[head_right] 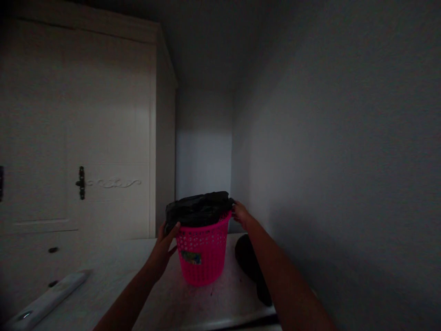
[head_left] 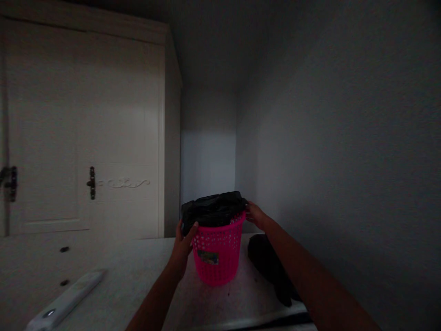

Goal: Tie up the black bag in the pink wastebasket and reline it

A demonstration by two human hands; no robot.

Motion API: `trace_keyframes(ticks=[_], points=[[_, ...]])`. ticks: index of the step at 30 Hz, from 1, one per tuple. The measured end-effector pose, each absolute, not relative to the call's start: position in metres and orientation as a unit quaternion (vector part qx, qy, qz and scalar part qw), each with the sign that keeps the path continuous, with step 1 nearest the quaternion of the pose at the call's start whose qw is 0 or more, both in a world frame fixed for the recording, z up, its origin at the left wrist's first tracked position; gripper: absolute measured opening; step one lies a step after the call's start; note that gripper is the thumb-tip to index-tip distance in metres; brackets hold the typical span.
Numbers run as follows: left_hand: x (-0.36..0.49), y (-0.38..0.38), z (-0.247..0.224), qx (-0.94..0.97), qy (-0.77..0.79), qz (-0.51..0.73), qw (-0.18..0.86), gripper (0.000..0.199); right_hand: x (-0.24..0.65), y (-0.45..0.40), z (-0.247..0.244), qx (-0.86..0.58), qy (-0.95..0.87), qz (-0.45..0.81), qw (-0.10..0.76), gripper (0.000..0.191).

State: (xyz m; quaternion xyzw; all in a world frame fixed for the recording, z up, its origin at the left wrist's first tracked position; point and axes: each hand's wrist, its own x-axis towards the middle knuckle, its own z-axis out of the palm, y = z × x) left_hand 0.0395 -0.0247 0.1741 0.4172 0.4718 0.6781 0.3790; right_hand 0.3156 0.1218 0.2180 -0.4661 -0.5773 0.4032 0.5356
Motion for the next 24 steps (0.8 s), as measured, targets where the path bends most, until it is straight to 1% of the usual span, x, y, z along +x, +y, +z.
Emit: trace_keyframes(ticks=[2, 4, 7, 9, 12, 14, 17, 20, 22, 24], points=[[0.046, -0.027, 0.176, 0.401, 0.445, 0.688, 0.41, 0.092, 0.314, 0.125, 0.239, -0.468, -0.569, 0.45, 0.504, 0.04], [0.052, -0.029, 0.179, 0.411, 0.419, 0.702, 0.404, 0.09, 0.31, 0.128, 0.256, -0.457, -0.584, 0.433, 0.513, 0.039], [0.058, -0.031, 0.182, 0.45, 0.392, 0.714, 0.367, 0.083, 0.296, 0.133, 0.272, -0.423, -0.615, 0.408, 0.526, 0.033], [0.061, -0.031, 0.183, 0.478, 0.388, 0.717, 0.328, 0.08, 0.283, 0.134, 0.279, -0.402, -0.63, 0.398, 0.532, 0.039], [0.063, -0.025, 0.181, 0.525, 0.38, 0.725, 0.234, 0.088, 0.26, 0.132, 0.286, -0.355, -0.656, 0.394, 0.537, 0.048], [0.065, -0.018, 0.177, 0.532, 0.405, 0.724, 0.17, 0.091, 0.246, 0.13, 0.291, -0.32, -0.684, 0.378, 0.536, 0.054], [0.068, -0.01, 0.169, 0.507, 0.49, 0.699, 0.117, 0.082, 0.228, 0.125, 0.298, -0.312, -0.74, 0.307, 0.511, 0.067], [0.071, -0.008, 0.163, 0.509, 0.524, 0.677, 0.088, 0.072, 0.216, 0.118, 0.31, -0.322, -0.778, 0.234, 0.486, 0.063], [0.073, -0.01, 0.16, 0.516, 0.527, 0.671, 0.066, 0.07, 0.21, 0.112, 0.319, -0.32, -0.784, 0.223, 0.483, 0.06], [0.074, -0.011, 0.159, 0.517, 0.529, 0.672, 0.044, 0.072, 0.204, 0.105, 0.328, -0.309, -0.788, 0.232, 0.479, 0.061]])
